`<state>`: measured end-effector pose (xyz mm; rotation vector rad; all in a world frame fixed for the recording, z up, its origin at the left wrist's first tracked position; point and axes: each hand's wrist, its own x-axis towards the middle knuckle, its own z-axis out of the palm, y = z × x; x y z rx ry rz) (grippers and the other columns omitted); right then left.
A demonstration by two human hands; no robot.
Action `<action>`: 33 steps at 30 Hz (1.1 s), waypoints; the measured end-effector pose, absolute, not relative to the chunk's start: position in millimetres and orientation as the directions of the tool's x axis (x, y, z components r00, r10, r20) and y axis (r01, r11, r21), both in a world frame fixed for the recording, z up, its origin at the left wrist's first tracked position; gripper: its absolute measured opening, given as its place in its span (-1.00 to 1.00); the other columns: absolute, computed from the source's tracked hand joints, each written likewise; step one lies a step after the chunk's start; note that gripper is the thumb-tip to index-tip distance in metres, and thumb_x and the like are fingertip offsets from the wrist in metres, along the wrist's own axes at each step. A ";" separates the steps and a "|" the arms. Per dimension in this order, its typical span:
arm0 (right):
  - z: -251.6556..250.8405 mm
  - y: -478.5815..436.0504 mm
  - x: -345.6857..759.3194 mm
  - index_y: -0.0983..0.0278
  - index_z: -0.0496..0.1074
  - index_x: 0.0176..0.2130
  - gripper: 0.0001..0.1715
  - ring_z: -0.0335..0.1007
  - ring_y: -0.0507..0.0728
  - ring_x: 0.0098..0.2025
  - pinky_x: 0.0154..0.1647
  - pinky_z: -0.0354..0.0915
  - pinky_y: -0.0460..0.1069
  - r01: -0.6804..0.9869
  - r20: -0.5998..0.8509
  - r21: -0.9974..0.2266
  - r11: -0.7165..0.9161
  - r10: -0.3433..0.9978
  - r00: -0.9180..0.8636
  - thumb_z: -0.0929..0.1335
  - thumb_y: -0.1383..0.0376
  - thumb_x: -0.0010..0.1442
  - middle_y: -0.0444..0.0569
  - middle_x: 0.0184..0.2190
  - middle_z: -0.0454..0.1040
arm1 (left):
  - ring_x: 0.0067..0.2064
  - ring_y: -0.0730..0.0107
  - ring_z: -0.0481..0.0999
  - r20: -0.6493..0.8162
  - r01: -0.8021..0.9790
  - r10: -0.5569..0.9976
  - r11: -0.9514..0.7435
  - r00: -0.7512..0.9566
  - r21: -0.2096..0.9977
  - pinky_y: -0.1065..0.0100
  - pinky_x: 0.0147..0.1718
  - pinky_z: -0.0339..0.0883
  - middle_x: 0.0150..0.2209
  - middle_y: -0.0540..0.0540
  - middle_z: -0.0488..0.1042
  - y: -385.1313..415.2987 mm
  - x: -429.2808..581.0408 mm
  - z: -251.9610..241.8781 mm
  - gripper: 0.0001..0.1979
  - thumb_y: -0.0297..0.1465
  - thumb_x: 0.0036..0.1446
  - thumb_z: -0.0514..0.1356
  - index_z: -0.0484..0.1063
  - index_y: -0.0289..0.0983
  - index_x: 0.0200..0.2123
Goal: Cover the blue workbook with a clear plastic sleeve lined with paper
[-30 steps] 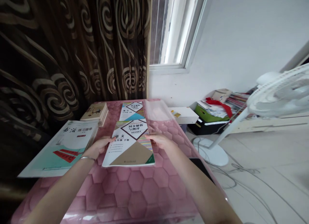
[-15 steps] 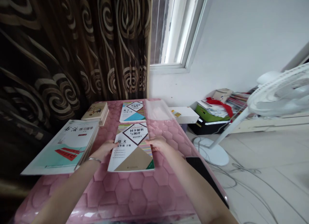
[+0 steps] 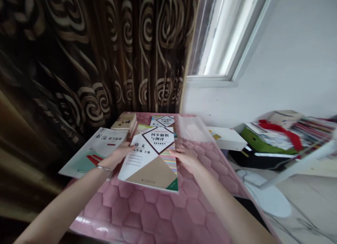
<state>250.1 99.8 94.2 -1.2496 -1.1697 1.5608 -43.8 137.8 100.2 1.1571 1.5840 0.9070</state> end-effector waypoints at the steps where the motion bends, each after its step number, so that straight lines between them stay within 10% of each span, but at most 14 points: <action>1: 103.1 102.9 238.4 0.32 0.57 -0.26 -0.69 0.56 0.22 -0.22 -0.20 0.46 0.06 -0.036 -0.230 -0.970 -0.241 0.954 -0.193 0.48 0.18 0.00 0.09 -0.25 0.61 | -0.24 0.15 0.57 -0.234 0.295 0.960 0.271 -0.154 0.916 0.36 -0.36 0.38 -0.42 -0.13 0.59 139.6 -58.6 112.3 -0.84 -0.43 -0.10 0.36 0.51 -0.34 -0.40; 13: 97.4 139.8 14.2 0.30 0.51 -0.34 -0.82 0.55 0.14 -0.34 -0.44 0.45 -0.06 -0.058 -0.241 -0.962 -0.268 0.928 -0.283 0.43 0.22 0.09 -0.07 -0.39 0.59 | -0.36 0.05 0.60 -0.118 0.617 0.852 0.458 -0.510 0.640 0.25 -0.42 0.40 -0.46 -0.25 0.57 130.7 -230.9 150.5 -0.80 -0.41 0.17 0.10 0.48 -0.38 -0.36; 22: 73.1 145.0 -22.4 0.27 0.41 -0.44 -0.85 0.52 0.09 -0.46 -0.52 0.44 -0.06 0.042 -0.327 -0.943 -0.330 0.898 -0.295 0.41 0.27 0.12 -0.09 -0.46 0.56 | -0.01 -0.01 0.52 0.041 0.816 0.857 0.474 -0.514 0.331 0.19 -0.11 0.34 -0.06 -0.48 0.48 132.4 -254.0 126.5 -0.67 -0.59 0.14 -0.04 0.38 -0.46 -0.08; 33: 68.2 145.8 -21.6 0.24 0.39 -0.44 -0.83 0.50 0.08 -0.50 -0.56 0.37 -0.10 0.148 -0.300 -0.951 -0.270 0.921 -0.249 0.41 0.23 0.10 -0.11 -0.48 0.55 | -0.10 0.11 0.53 0.083 0.873 0.884 0.432 -0.459 0.226 0.28 -0.17 0.34 -0.12 -0.36 0.49 133.7 -255.9 116.4 -0.67 -0.50 0.19 -0.06 0.44 -0.35 -0.10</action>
